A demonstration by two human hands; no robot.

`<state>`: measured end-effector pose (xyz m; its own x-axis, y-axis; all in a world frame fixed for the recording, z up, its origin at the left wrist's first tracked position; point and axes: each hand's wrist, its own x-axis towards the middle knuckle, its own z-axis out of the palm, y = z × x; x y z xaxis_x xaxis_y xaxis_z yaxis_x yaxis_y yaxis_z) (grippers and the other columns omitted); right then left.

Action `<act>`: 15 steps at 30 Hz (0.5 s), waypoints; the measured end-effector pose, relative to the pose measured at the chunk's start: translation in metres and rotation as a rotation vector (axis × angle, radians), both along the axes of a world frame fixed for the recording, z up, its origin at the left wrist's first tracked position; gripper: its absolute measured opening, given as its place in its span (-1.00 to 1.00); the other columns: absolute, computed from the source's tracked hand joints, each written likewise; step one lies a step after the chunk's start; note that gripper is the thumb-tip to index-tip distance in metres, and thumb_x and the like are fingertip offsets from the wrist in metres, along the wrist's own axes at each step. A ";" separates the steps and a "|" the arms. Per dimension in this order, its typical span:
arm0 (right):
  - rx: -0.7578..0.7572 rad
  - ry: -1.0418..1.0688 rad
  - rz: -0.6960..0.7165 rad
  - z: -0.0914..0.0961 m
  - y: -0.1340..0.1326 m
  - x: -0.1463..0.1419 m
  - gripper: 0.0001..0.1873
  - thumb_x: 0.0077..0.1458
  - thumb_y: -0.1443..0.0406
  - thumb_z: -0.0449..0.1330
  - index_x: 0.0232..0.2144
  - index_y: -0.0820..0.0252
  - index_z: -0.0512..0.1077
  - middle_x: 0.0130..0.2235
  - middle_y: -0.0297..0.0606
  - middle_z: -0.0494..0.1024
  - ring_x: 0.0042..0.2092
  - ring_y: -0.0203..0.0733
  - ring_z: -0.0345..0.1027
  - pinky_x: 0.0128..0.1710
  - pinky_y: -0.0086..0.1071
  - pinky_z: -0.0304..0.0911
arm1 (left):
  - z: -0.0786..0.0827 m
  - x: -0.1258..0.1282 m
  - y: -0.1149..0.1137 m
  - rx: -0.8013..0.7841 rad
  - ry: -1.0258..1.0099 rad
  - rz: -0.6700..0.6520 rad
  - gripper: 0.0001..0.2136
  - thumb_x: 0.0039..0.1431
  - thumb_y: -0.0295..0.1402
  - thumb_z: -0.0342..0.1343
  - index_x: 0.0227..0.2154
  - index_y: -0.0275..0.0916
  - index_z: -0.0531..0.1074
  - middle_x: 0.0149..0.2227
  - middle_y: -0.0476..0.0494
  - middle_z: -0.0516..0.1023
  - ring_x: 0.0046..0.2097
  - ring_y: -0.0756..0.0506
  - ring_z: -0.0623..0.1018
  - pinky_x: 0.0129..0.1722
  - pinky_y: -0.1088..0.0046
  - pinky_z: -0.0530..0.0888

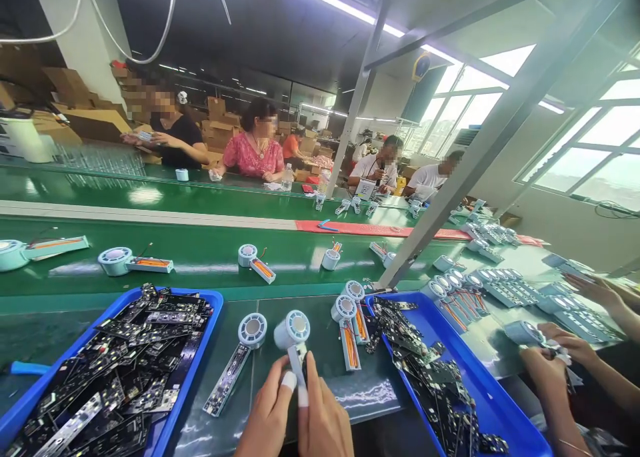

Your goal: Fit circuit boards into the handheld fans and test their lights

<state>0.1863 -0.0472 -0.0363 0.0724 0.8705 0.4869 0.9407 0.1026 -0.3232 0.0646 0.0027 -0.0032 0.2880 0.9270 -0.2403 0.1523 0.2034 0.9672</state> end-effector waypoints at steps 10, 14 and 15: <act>0.050 0.004 -0.062 -0.022 0.016 0.026 -0.37 0.32 0.41 -0.09 0.39 0.19 -0.09 0.18 -0.01 0.45 0.17 0.07 0.40 0.04 -0.08 0.48 | -0.057 -0.088 0.024 1.087 0.759 0.239 -0.63 0.29 -0.37 -0.04 0.14 -0.24 0.32 -0.03 -0.36 0.58 -0.04 -0.33 0.58 -0.07 0.07 0.47; 0.030 0.064 -0.058 -0.022 0.011 0.026 -0.45 0.29 0.42 -0.07 0.30 0.16 0.06 0.18 -0.09 0.46 0.20 0.02 0.37 0.06 -0.12 0.47 | -0.075 -0.101 0.022 1.073 0.771 0.139 -0.52 0.31 -0.35 0.01 0.28 -0.15 0.17 0.04 -0.27 0.58 -0.01 -0.25 0.59 -0.04 0.18 0.47; 0.033 0.067 -0.054 -0.021 0.010 0.026 -0.46 0.28 0.42 -0.06 0.29 0.15 0.08 0.18 -0.10 0.46 0.20 0.01 0.36 0.06 -0.13 0.47 | -0.076 -0.102 0.022 1.067 0.772 0.138 -0.50 0.30 -0.35 0.03 0.29 -0.12 0.17 0.05 -0.26 0.57 0.00 -0.26 0.58 -0.04 0.18 0.46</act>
<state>0.2124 -0.0372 -0.0576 0.1521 0.8479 0.5079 0.9217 0.0638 -0.3826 -0.0372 0.0243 -0.0789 0.2955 0.7728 0.5616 0.7719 -0.5395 0.3362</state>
